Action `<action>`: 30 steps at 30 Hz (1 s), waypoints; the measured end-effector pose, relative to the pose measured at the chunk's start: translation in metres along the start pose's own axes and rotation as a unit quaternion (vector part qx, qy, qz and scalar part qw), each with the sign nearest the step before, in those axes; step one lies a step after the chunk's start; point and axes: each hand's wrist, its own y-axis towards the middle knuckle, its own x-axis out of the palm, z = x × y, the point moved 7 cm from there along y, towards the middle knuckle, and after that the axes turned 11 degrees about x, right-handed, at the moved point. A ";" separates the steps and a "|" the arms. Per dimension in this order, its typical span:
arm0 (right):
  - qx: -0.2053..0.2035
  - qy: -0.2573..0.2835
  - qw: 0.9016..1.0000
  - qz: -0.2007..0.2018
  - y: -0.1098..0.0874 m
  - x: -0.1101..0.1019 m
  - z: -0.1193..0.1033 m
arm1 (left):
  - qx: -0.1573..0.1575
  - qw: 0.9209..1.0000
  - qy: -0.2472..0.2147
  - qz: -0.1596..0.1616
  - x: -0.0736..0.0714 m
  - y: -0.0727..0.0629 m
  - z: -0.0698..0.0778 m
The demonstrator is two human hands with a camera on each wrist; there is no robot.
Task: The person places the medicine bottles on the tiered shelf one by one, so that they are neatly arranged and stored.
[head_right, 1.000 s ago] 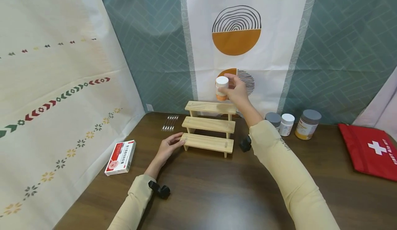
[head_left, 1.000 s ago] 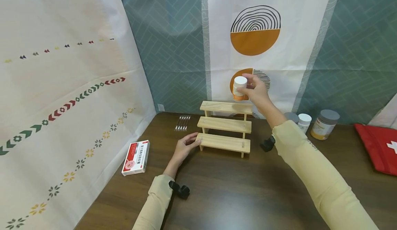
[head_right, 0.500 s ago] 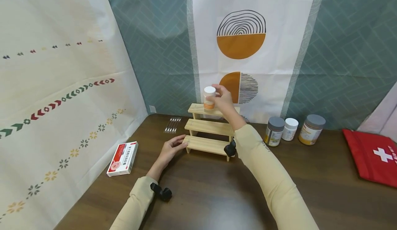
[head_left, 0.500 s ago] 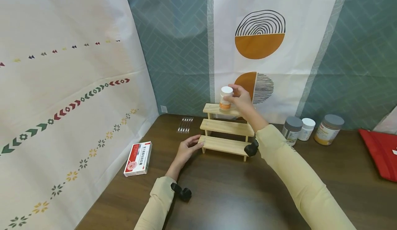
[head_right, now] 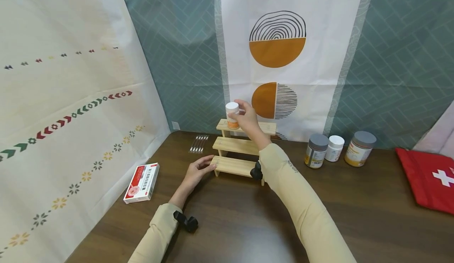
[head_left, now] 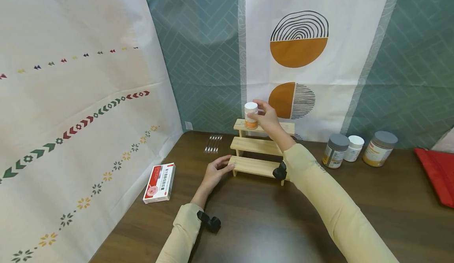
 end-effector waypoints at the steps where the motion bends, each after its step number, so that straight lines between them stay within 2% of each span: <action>1: 0.000 0.001 1.000 0.001 -0.001 0.000 0.000 | 0.001 1.000 -0.002 0.000 0.001 0.000 0.000; 13: -0.018 -0.030 0.999 0.015 -0.003 0.000 -0.002 | 0.006 1.000 0.001 0.006 0.002 0.000 0.002; 20: -0.059 -0.061 0.995 0.048 -0.013 -0.010 -0.009 | 0.002 1.000 -0.003 0.011 0.005 0.010 -0.030; 30: -0.068 -0.030 0.996 0.057 -0.023 -0.030 -0.006 | 0.010 1.000 0.015 0.022 -0.001 0.008 -0.032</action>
